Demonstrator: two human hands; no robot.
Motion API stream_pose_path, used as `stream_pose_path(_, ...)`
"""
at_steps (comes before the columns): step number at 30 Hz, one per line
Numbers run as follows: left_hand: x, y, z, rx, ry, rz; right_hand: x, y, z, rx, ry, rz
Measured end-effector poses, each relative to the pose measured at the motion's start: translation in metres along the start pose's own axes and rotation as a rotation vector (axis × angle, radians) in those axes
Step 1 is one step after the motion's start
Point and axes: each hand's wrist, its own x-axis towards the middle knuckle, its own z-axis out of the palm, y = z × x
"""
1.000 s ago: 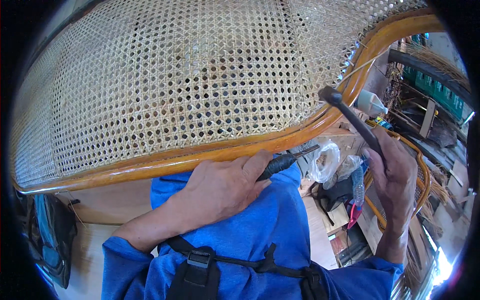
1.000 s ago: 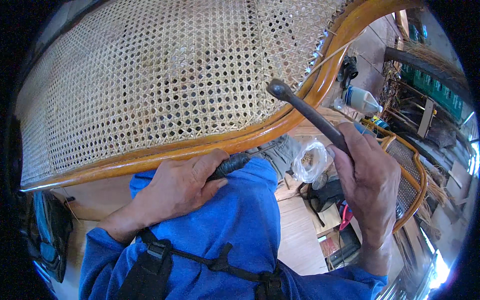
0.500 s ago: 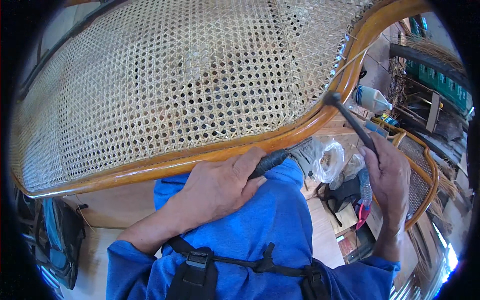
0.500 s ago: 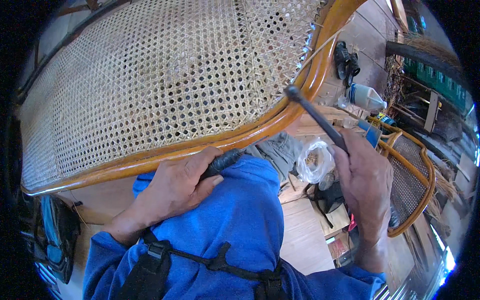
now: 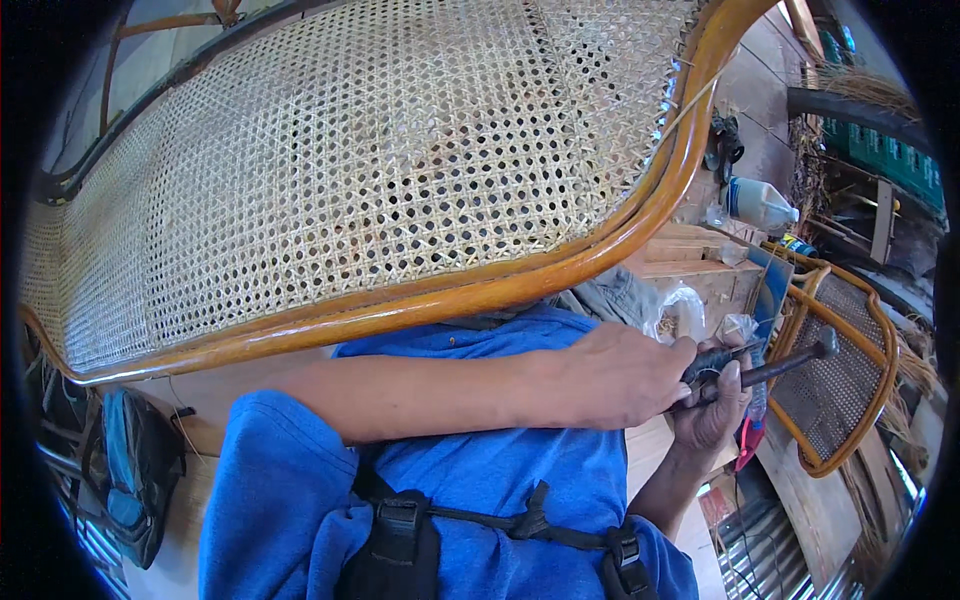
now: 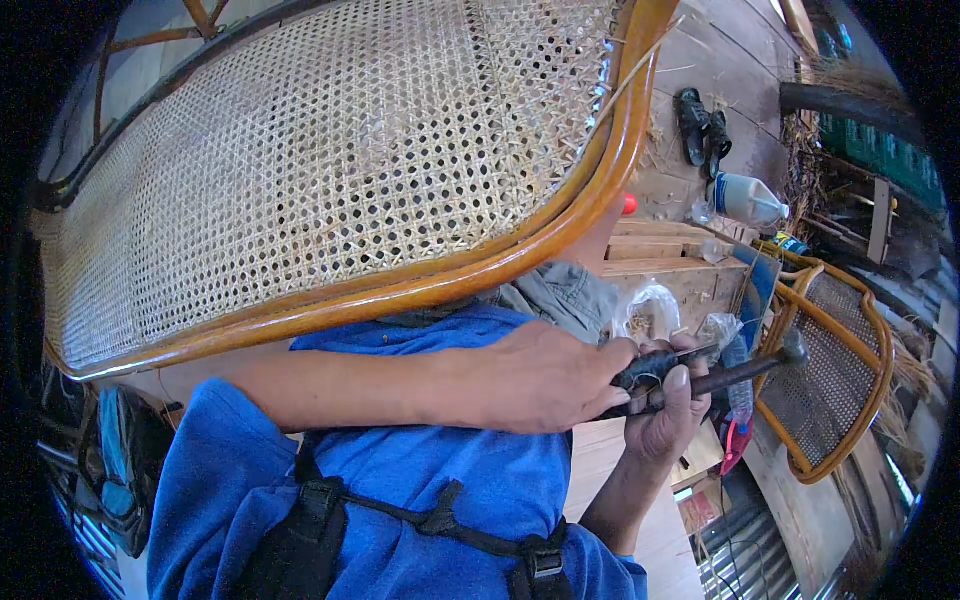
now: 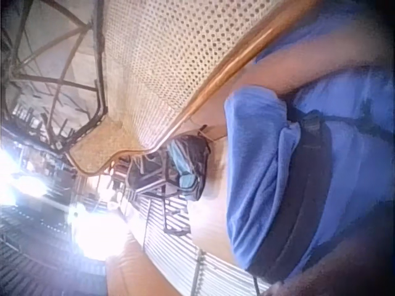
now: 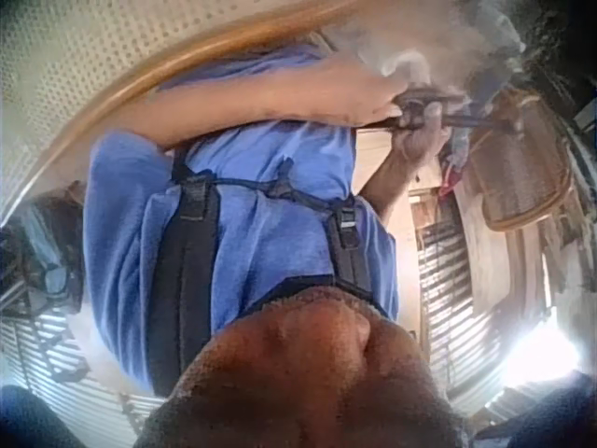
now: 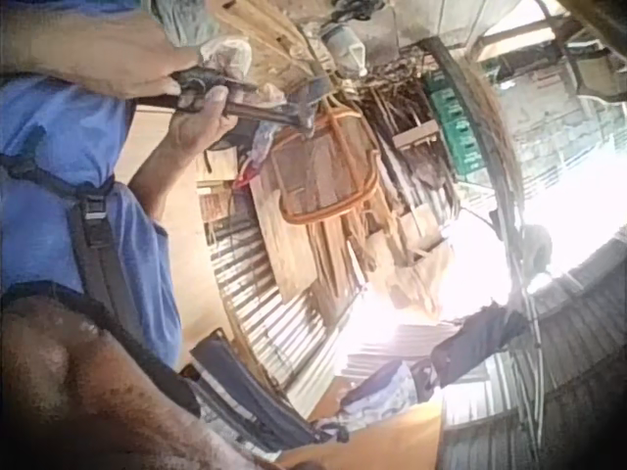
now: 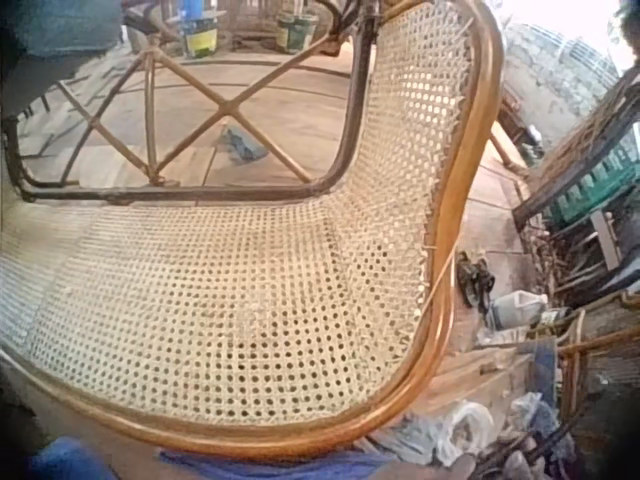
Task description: The person repairs a rattan chair seat by inserting thin rattan strips into the frame's edge groove. They use a hammer to tap the strips into place and a small tool to adjust the weave. The person works along the curved edge of the chair, securing the rattan strips one by one.
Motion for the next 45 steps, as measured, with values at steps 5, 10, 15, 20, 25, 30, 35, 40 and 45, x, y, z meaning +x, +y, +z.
stream_pose_path(5,-0.004,0.002,-0.008,0.316,-0.03,0.015,0.004,-0.018,-0.028,-0.139,0.05,0.111)
stream_pose_path(10,-0.03,-0.035,-0.027,0.722,0.425,0.064,0.007,0.025,-0.101,-0.684,0.159,0.231)
stream_pose_path(15,-0.054,-0.04,-0.034,0.814,0.339,-0.016,-0.027,0.101,-0.132,-1.04,0.056,0.471)
stream_pose_path(20,-0.065,-0.037,-0.034,0.789,0.312,-0.033,-0.064,0.175,-0.138,-0.668,0.108,0.437)
stream_pose_path(25,-0.068,-0.039,-0.036,0.747,0.382,0.031,-0.063,0.176,-0.108,-0.765,0.138,0.279)
stream_pose_path(30,-0.073,-0.042,-0.038,0.66,0.502,0.129,-0.065,0.192,-0.134,-0.842,0.382,0.129)
stream_pose_path(35,-0.064,-0.04,-0.036,0.656,0.544,0.152,-0.035,0.14,-0.101,-0.856,0.379,0.066)
stream_pose_path(40,-0.063,-0.042,-0.034,0.685,0.563,0.129,-0.005,0.118,-0.08,-0.592,0.279,0.06)
stream_pose_path(45,-0.054,-0.04,-0.031,0.682,0.548,0.155,-0.01,0.122,-0.083,0.154,0.277,0.222)
